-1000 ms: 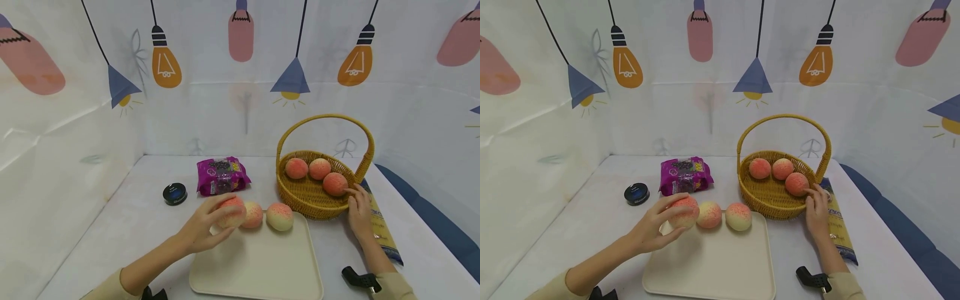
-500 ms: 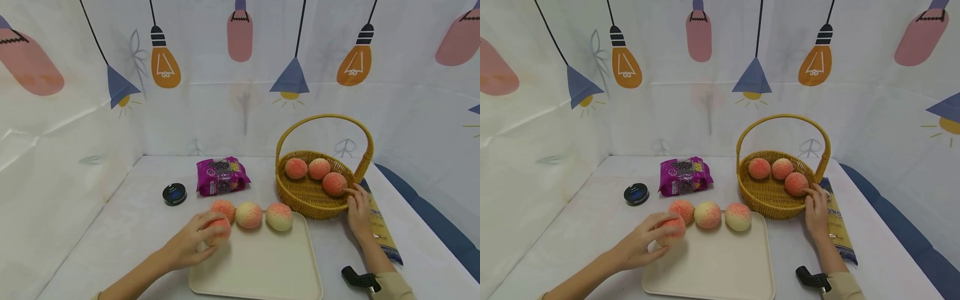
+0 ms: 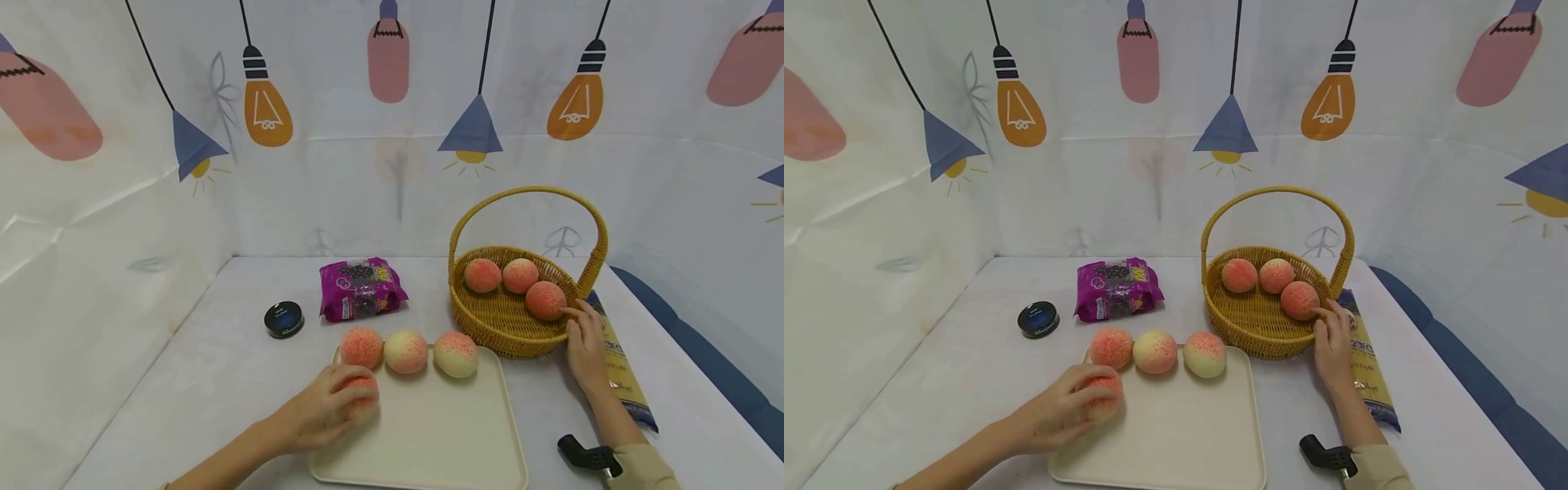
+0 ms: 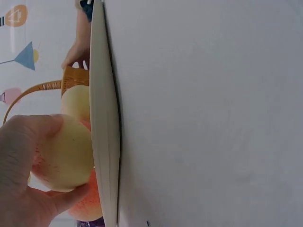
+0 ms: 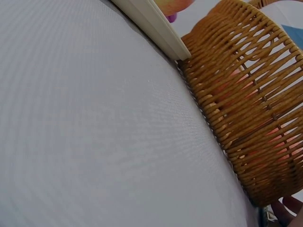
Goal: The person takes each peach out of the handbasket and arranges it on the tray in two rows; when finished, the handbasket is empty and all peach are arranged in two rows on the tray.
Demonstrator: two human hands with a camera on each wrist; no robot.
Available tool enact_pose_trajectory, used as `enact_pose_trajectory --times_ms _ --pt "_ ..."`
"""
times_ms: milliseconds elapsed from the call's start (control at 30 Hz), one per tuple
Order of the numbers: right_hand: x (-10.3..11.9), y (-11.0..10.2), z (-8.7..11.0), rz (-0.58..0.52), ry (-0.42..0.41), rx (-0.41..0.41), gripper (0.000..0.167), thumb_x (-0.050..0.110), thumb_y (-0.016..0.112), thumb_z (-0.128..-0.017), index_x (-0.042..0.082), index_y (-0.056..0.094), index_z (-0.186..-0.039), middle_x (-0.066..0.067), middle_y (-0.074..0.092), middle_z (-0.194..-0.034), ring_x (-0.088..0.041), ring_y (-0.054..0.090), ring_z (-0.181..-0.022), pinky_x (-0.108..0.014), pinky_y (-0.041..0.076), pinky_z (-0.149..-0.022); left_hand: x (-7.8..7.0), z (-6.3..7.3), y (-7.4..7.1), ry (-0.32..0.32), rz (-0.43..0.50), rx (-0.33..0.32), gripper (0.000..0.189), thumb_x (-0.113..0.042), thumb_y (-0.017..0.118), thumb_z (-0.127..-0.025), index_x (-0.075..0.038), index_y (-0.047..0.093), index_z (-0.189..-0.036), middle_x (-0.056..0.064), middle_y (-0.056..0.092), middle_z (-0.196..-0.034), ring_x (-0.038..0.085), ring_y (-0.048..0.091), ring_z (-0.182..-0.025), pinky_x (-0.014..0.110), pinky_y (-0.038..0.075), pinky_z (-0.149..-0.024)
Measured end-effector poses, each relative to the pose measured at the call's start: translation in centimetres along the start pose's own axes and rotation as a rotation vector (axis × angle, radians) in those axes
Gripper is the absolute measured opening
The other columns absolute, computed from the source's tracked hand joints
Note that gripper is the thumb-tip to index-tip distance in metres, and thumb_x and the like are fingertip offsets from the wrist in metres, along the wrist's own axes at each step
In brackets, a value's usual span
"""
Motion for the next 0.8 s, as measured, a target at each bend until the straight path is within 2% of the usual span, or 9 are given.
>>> enact_pose_trajectory --times_ms 200,333,433,567,667,800 --pt "-0.03 0.10 -0.15 -0.002 0.000 -0.002 0.033 0.012 0.031 -0.096 -0.006 0.053 -0.114 -0.016 0.029 -0.142 -0.032 0.020 -0.132 -0.051 0.010 -0.106 0.08 0.40 0.57 -0.002 0.052 0.032 0.056 -0.011 0.074 -0.067 -0.019 0.056 -0.119 0.007 0.044 -0.127 0.024 0.041 -0.116 0.040 0.041 -0.090" --pt "-0.18 0.12 -0.23 0.000 0.015 -0.004 0.034 0.013 0.031 -0.096 -0.005 0.054 -0.115 -0.015 0.029 -0.142 -0.030 0.020 -0.133 -0.050 0.010 -0.106 0.22 0.63 0.64 -0.022 0.062 0.056 0.054 -0.012 0.074 -0.068 -0.024 0.057 -0.118 0.007 0.043 -0.129 0.025 0.040 -0.117 0.041 0.040 -0.091" --pt "-0.10 0.09 -0.15 -0.001 0.021 -0.001 0.034 0.013 0.031 -0.096 -0.005 0.054 -0.115 -0.015 0.028 -0.142 -0.030 0.019 -0.133 -0.050 0.010 -0.107 0.26 0.87 0.46 -0.065 0.056 0.077 0.053 -0.014 0.076 -0.070 -0.026 0.057 -0.118 0.007 0.043 -0.132 0.025 0.040 -0.119 0.042 0.041 -0.092" --pt "0.13 -0.03 -0.18 -0.004 0.010 0.000 0.034 0.012 0.031 -0.096 -0.006 0.053 -0.114 -0.015 0.028 -0.142 -0.030 0.019 -0.133 -0.050 0.009 -0.107 0.33 0.93 0.03 -0.085 0.019 0.065 0.053 -0.018 0.078 -0.068 -0.025 0.059 -0.117 0.006 0.044 -0.132 0.029 0.042 -0.119 0.044 0.041 -0.092" --pt "0.25 -0.06 -0.23 -0.008 0.000 -0.001 0.034 0.012 0.031 -0.096 -0.007 0.053 -0.114 -0.016 0.028 -0.142 -0.030 0.019 -0.133 -0.050 0.009 -0.107 0.38 0.90 -0.23 -0.073 -0.007 0.038 0.055 -0.020 0.080 -0.064 -0.022 0.060 -0.115 0.006 0.046 -0.131 0.031 0.044 -0.116 0.049 0.039 -0.093" --pt "0.26 -0.02 -0.13 -0.010 0.009 0.002 0.034 0.011 0.031 -0.096 -0.007 0.053 -0.114 -0.016 0.028 -0.142 -0.030 0.019 -0.133 -0.050 0.009 -0.107 0.28 0.97 -0.33 -0.095 -0.019 0.036 0.056 -0.019 0.082 -0.061 -0.023 0.061 -0.113 0.007 0.047 -0.130 0.031 0.044 -0.116 0.048 0.040 -0.093"
Point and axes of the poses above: each hand's wrist, its own z-axis away from the middle knuckle, its own y-axis out of the palm, x = y × z, the point moved 2 cm from there along -z, towards the middle knuckle
